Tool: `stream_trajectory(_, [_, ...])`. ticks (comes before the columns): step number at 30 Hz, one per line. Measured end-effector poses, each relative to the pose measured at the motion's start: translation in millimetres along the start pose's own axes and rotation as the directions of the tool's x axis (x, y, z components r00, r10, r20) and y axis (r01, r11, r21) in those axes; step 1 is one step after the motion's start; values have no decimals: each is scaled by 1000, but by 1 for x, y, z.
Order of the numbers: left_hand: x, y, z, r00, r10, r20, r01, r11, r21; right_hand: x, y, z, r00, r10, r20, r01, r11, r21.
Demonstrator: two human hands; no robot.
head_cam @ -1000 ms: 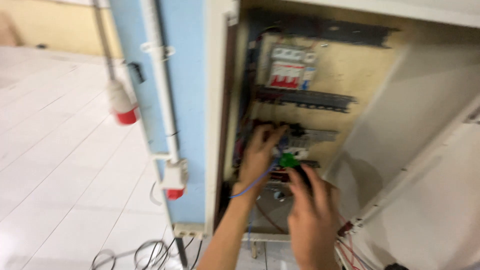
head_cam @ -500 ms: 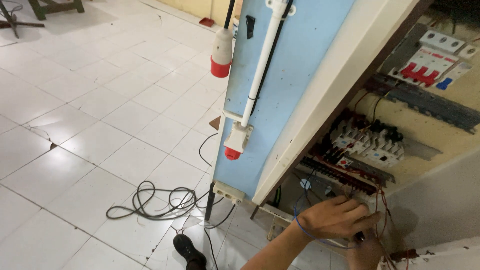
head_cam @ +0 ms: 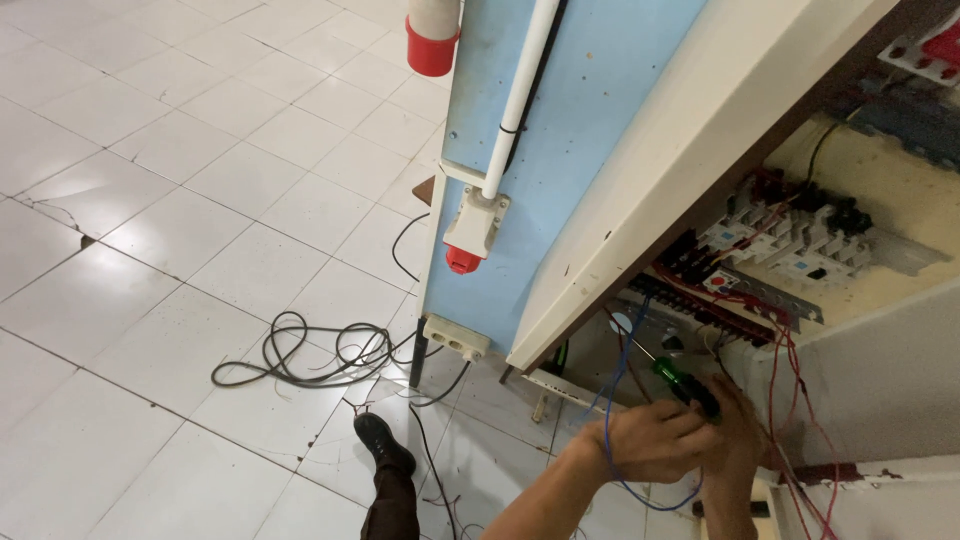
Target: The person works inside an open electrical panel, using a green screwdriver to connect and tighten wires to various components. They handle multiple colored wires, including blue and red, and secure them into terminals on the panel's internal components.
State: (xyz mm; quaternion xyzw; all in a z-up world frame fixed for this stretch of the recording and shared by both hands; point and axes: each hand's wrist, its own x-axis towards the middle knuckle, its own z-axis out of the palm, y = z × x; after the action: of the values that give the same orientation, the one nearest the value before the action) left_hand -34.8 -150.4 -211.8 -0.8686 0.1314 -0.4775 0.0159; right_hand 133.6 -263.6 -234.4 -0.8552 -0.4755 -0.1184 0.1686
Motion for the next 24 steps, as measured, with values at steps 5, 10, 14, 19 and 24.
stream_trajectory(5, [41, 25, -59, 892, -443, -85, 391, 853, -347, -59, -85, -58, 902, 199, -382, -11, 897, 441])
stream_trajectory(10, [52, 59, -81, 137, -848, 512, 419, -418, -806, -86, -118, -118, 903, 413, -117, -181, 614, 768])
stream_trajectory(14, [65, 69, -110, 54, -780, 624, 132, -614, -779, -103, -90, -124, 946, 286, -152, -118, 742, 660])
stream_trajectory(19, [68, 71, -114, 29, -767, 640, 240, -617, -750, -109, -97, -141, 931, -86, -355, 225, 900, 373])
stream_trajectory(24, [70, 79, -113, -34, -804, 594, 269, -580, -769, -113, -105, -143, 925, -87, -369, 206, 933, 294])
